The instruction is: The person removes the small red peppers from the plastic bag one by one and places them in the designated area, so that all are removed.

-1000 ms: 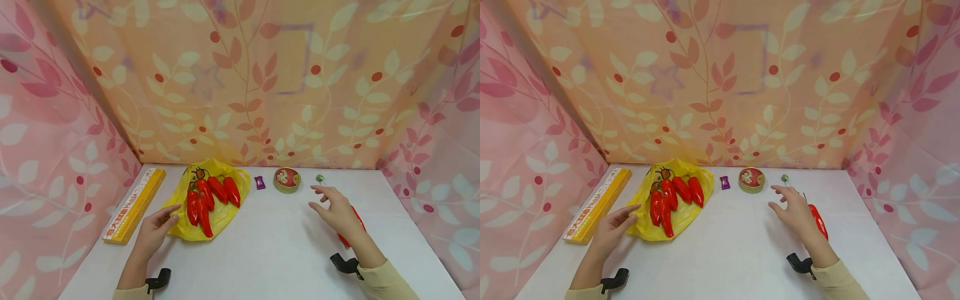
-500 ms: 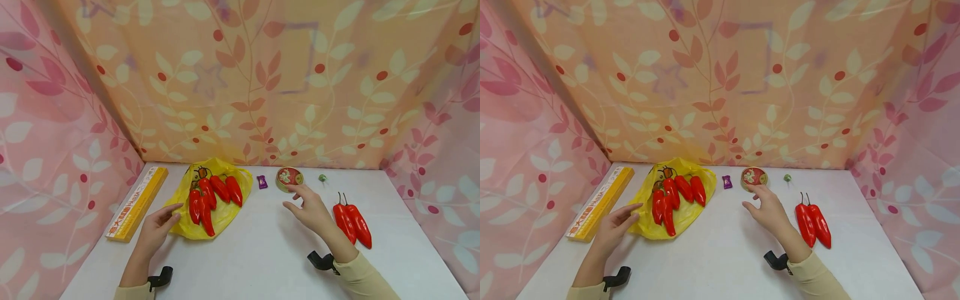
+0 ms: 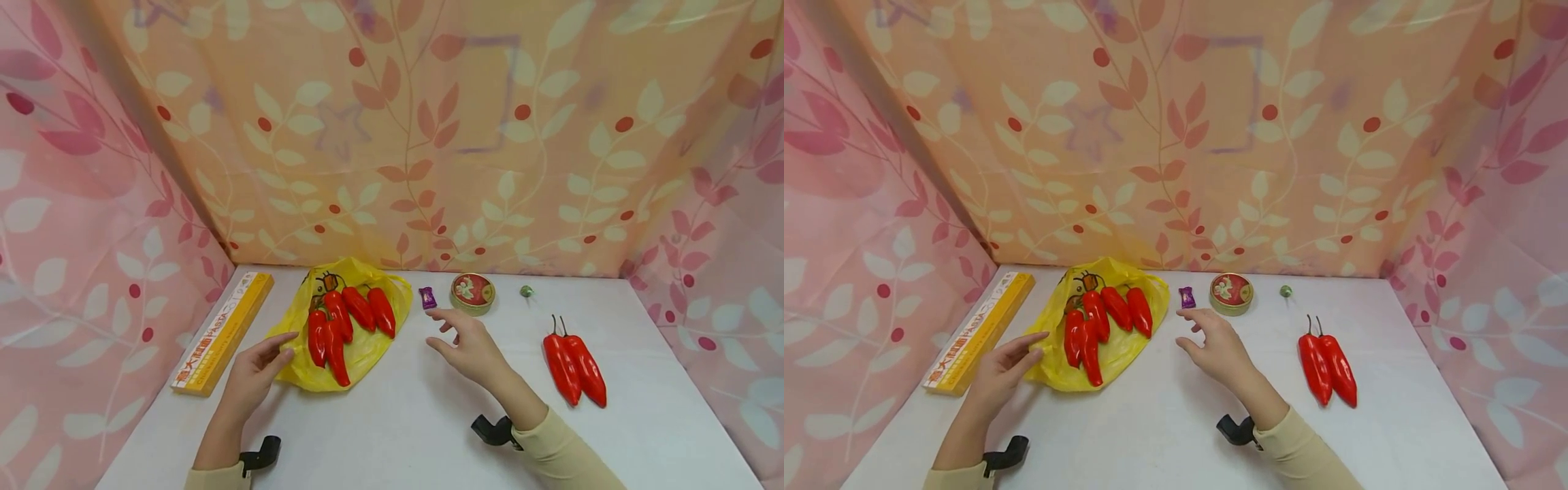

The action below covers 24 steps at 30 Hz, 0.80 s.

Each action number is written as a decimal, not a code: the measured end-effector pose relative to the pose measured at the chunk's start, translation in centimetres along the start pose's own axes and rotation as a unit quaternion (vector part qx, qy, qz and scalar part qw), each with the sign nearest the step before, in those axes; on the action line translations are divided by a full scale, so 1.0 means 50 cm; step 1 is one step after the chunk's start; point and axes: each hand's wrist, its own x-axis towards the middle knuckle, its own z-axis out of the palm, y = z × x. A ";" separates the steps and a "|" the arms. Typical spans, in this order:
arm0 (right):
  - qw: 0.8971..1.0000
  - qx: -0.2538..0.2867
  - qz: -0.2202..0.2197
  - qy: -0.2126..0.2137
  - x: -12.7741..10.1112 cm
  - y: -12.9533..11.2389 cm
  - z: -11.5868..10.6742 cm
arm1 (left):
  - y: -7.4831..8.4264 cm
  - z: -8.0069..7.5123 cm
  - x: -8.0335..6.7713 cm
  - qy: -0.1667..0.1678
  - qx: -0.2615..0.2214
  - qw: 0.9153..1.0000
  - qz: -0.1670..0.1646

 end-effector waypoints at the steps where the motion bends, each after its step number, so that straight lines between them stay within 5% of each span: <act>1: 1.000 0.005 0.001 -0.005 0.002 -0.002 0.007 | -0.001 0.000 0.000 0.000 0.001 1.000 0.002; 24: 0.985 0.140 -0.007 -0.104 0.091 -0.065 0.173 | -0.001 -0.001 -0.001 -0.001 -0.008 1.000 0.000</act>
